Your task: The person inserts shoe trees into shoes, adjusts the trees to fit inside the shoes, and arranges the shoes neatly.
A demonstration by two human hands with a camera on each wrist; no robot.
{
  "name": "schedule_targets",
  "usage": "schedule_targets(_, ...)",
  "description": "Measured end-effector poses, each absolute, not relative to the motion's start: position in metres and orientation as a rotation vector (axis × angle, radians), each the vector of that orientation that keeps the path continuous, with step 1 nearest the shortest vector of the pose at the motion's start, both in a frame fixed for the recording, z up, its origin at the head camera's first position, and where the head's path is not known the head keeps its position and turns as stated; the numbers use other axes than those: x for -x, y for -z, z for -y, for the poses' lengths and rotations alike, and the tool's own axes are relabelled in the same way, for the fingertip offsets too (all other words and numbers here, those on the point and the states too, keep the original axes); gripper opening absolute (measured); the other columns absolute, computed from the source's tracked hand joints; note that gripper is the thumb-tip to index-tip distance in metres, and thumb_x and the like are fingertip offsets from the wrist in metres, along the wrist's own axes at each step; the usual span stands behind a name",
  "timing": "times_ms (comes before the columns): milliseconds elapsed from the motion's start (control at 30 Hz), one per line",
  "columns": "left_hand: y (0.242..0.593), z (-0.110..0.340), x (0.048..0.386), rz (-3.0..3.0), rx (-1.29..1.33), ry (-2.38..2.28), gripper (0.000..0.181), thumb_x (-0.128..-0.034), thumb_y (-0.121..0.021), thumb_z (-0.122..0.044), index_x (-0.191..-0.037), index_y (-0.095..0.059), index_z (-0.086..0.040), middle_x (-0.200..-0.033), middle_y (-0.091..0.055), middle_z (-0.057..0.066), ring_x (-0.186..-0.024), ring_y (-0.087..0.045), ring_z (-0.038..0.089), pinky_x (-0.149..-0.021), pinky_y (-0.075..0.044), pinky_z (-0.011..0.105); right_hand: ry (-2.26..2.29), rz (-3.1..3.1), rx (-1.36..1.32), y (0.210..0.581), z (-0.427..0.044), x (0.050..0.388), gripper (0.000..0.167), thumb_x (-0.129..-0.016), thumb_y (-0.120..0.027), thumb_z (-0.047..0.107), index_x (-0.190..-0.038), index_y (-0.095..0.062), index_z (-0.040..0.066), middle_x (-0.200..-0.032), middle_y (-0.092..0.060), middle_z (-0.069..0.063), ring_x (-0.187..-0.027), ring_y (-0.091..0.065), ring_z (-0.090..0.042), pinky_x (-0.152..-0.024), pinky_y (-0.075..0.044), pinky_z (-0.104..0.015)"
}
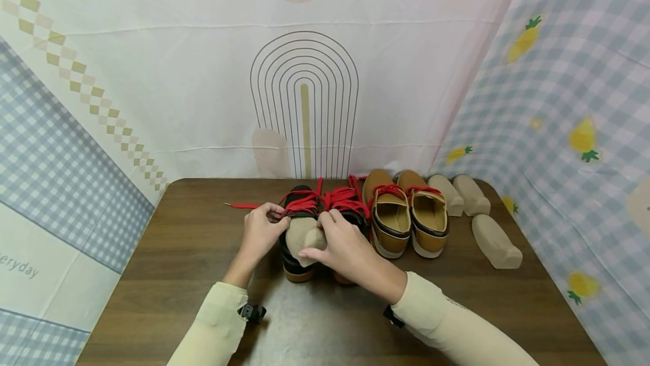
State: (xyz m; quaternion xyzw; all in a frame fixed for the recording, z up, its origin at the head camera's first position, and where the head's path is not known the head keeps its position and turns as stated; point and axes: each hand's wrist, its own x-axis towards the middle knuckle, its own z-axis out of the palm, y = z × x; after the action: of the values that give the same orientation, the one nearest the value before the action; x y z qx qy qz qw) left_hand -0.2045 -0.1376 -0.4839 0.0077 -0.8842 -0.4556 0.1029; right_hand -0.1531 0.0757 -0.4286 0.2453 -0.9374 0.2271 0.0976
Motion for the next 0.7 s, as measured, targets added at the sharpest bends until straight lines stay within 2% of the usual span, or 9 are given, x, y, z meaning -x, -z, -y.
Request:
schedule_targets(167,0.484,0.138,0.205,2.611,-0.024,1.347,0.015,-0.0827,-0.080,-0.017,-0.094,-0.075,-0.008,-0.087,-0.076,0.005,-0.079,-0.071,0.018,-0.075,-0.056,0.031,-0.647,2.775,-0.724,0.431,-0.073,0.157,0.056,-0.078,-0.085,0.057,-0.096,-0.057,0.012,-0.084,-0.048,0.001,-0.065,-0.041,-0.009,-0.056,-0.039,-0.025)
schedule_targets(467,0.483,0.137,0.204,2.623,-0.024,1.341,0.016,-0.0826,-0.080,-0.016,-0.095,-0.075,-0.008,-0.088,-0.076,0.005,-0.080,-0.071,0.019,-0.076,-0.057,0.036,-0.674,2.810,-0.671,0.435,-0.067,0.163,0.057,-0.080,-0.083,0.058,-0.098,-0.058,0.010,-0.087,-0.052,-0.001,-0.067,-0.046,-0.012,-0.058,-0.043,-0.029)
schedule_targets(700,0.483,0.138,0.204,2.634,-0.025,1.338,0.015,-0.0838,-0.080,-0.016,-0.095,-0.075,-0.008,-0.089,-0.076,0.006,-0.081,-0.071,0.019,-0.077,-0.057,0.036,-0.702,2.811,-0.647,0.440,-0.062,0.167,0.057,-0.081,-0.083,0.058,-0.097,-0.057,0.010,-0.089,-0.053,-0.002,-0.064,-0.049,-0.013,-0.055,-0.044,-0.029)
